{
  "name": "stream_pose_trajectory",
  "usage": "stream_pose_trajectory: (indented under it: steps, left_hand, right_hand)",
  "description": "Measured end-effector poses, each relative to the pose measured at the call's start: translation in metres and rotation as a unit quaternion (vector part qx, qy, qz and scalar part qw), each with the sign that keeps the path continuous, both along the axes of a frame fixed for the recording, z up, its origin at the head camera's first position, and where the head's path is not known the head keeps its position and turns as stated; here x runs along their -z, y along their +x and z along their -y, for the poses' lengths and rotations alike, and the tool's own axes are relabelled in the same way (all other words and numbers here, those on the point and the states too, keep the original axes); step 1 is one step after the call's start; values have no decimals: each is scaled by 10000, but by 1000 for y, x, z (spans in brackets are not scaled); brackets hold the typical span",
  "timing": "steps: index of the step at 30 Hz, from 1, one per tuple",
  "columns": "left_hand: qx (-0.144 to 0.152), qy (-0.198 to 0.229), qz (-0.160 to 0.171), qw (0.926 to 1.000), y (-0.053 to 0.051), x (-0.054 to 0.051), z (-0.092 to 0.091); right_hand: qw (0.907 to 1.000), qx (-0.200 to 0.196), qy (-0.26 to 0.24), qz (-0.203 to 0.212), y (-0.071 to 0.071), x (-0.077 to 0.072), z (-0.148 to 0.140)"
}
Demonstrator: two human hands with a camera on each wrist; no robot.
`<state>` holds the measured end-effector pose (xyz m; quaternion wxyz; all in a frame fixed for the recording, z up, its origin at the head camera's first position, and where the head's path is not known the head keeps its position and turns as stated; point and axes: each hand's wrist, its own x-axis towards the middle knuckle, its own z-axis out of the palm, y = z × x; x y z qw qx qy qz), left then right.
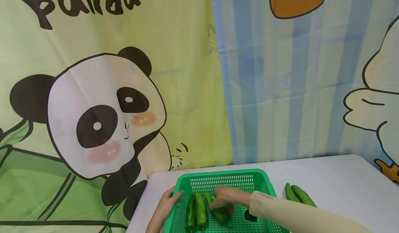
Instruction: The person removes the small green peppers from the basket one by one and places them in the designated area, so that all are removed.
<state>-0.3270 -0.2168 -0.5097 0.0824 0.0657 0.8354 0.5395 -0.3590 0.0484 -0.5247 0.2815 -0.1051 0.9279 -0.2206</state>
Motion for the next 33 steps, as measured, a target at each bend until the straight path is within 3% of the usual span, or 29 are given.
stream_pose_trajectory:
  steps: [4,8,10,13,18,23,33]
  left_hand:
    - [16,17,5,10000,0,1,0]
    - [34,28,4,10000,-1,1,1]
    - [36,25,-4,10000,-1,2,1]
    - [35,38,-7,10000,-1,1,1]
    - [45,85,13,10000,0,1,1]
    - [3,63,27,10000,0,1,1]
    - [-7,67,10,10000,1,0,0]
  right_hand:
    - [10000,-10,-96,17,-4,8,-3]
    - [9999,-14,-141,10,-4,5,-6]
    - [10000,-73,-56,13,2,-4,-6]
    - [10000,-33,-27,69,20,-30,-5]
    - [9988,45,-401,264,47,-68,-9]
    - [9969,-72,-673,398,57,-80,-18]
    - [9925,-216,-1033,613,61,-97,-36]
